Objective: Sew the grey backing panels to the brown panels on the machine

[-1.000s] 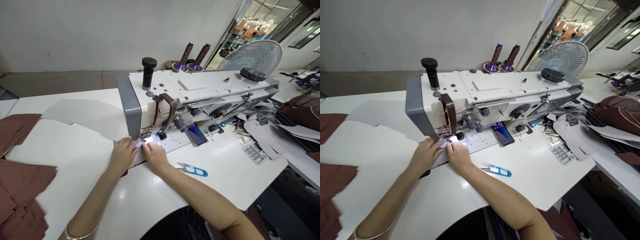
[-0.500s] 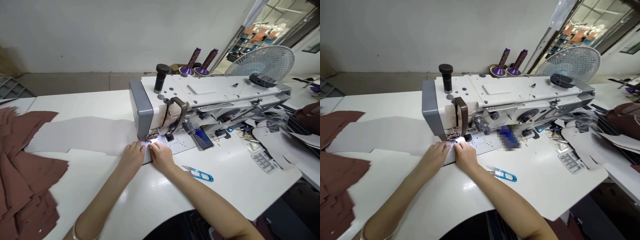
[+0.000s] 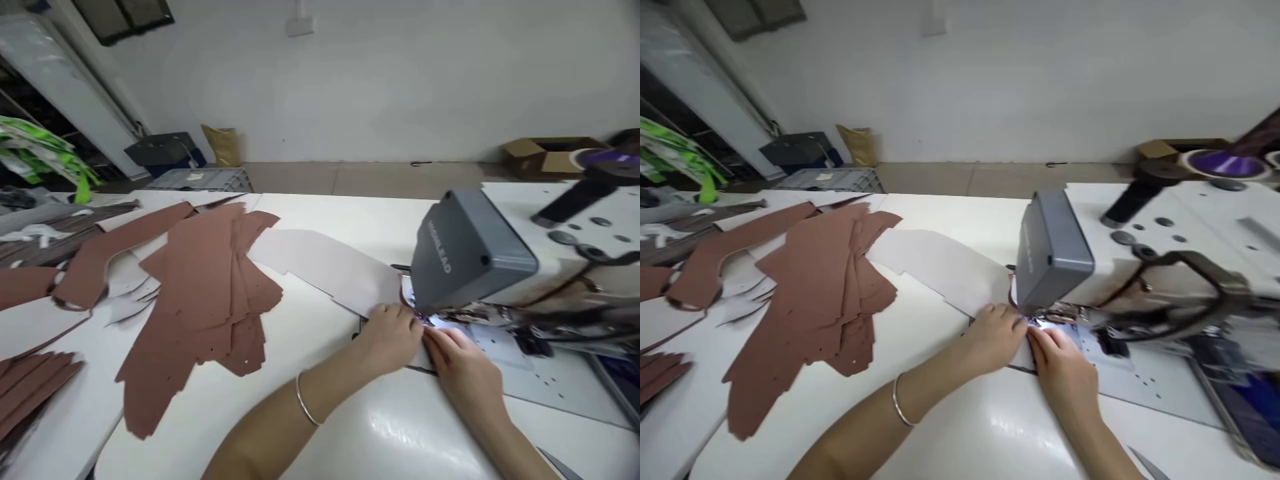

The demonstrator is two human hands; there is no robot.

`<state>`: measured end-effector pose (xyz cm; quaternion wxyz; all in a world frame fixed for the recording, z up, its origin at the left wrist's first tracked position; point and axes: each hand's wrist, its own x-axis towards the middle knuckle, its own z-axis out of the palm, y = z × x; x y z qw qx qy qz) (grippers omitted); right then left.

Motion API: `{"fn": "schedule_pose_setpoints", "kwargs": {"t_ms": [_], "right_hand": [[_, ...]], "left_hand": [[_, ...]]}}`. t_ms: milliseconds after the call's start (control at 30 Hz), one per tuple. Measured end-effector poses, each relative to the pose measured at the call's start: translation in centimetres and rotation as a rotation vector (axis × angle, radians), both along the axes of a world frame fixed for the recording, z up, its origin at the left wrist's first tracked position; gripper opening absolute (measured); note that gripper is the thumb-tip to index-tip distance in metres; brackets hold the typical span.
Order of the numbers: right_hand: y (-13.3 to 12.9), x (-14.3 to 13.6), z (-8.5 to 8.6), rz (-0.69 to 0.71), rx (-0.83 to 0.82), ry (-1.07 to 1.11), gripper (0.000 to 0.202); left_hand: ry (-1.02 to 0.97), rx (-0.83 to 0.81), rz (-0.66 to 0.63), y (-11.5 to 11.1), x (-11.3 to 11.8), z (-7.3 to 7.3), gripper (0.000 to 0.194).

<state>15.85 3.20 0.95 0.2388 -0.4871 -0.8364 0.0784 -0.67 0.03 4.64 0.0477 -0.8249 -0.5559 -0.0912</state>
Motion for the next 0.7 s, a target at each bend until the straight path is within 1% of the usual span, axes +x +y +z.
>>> {"fn": "schedule_pose_setpoints", "kwargs": {"t_ms": [67,100,167,233,333,400,500,633,700], "right_hand": [[0.7,0.0,-0.5,-0.001,-0.034,0.052,0.031],[0.8,-0.1,-0.4,-0.002,-0.057,0.081,0.03],[0.7,-0.2,0.3,0.003,-0.108,0.137,0.028],[0.5,-0.6,1.4,0.014,-0.176,0.17,0.027],[0.4,-1.1,2.8,-0.031,-0.247,0.196,0.021],[0.6,-1.4,3.2,-0.087,-0.288,0.175,0.017],[0.8,-1.5,3.4,-0.157,-0.28,0.113,0.014],[0.3,-1.3,3.1,-0.176,-0.244,0.047,0.01],[-0.1,-1.0,2.7,-0.187,-0.194,-0.002,0.01]], "left_hand": [[0.009,0.02,0.002,0.1,-0.3,-0.3,0.02],[-0.002,0.028,-0.005,0.1,-0.3,-0.4,0.019],[-0.052,0.043,-0.009,0.2,-0.2,-0.7,0.017],[-0.114,0.054,0.013,0.3,0.1,-1.1,0.015],[-0.177,0.096,0.081,0.7,0.5,-1.9,0.017],[-0.219,0.139,0.108,1.0,0.6,-2.4,0.022],[-0.256,0.175,0.078,1.1,0.5,-2.7,0.024],[-0.225,0.18,0.044,0.8,0.3,-2.6,0.024],[-0.214,0.175,0.036,0.8,0.3,-2.6,0.025]]}}
